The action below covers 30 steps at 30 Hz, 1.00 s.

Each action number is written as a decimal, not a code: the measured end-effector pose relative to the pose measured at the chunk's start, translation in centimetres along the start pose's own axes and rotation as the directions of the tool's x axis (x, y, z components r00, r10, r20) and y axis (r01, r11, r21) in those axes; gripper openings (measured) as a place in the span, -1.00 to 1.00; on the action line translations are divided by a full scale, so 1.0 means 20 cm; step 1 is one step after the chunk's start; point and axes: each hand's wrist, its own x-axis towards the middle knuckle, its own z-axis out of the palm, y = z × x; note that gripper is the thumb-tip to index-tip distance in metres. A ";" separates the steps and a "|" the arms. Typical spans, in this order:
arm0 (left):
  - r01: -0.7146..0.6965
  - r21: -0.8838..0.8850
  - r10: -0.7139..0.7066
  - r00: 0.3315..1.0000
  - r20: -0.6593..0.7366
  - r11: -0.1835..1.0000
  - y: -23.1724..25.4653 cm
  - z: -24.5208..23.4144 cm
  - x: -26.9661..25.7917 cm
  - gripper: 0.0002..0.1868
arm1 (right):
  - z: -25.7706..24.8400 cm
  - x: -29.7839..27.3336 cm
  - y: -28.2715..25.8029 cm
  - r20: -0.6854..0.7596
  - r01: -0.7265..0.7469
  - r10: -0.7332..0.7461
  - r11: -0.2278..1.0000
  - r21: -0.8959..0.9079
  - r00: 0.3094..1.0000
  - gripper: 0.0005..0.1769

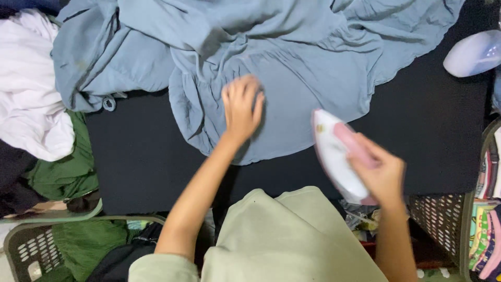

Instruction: The recorder is ironing a blue dress on a black surface.

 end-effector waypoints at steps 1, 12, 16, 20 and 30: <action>0.000 0.003 0.000 1.000 0.003 1.000 0.05 -0.05 -0.11 -0.70 | -0.06 0.00 0.09 0.002 -0.001 0.001 1.000 0.004 1.000 -0.33; -0.008 -0.002 0.008 0.983 0.186 1.000 0.11 -0.18 -0.71 -0.75 | -0.44 0.21 -0.01 -0.346 -0.001 -0.747 0.420 -0.908 0.568 -0.56; 0.036 -0.041 -0.031 0.992 0.119 0.999 0.16 -0.12 -0.67 -0.86 | -0.19 0.28 0.24 -0.540 0.305 -0.536 0.834 -0.460 0.650 -0.82; 0.084 -0.195 -0.072 0.995 0.068 0.977 0.27 -0.13 -0.63 -0.89 | 0.31 0.34 0.39 -0.389 0.057 -0.026 0.996 0.070 0.921 -0.50; 0.091 -0.247 0.019 0.912 0.409 0.965 0.30 -0.24 -0.61 -0.68 | 0.55 0.57 0.61 -0.422 -0.115 0.126 0.992 0.052 0.898 -0.68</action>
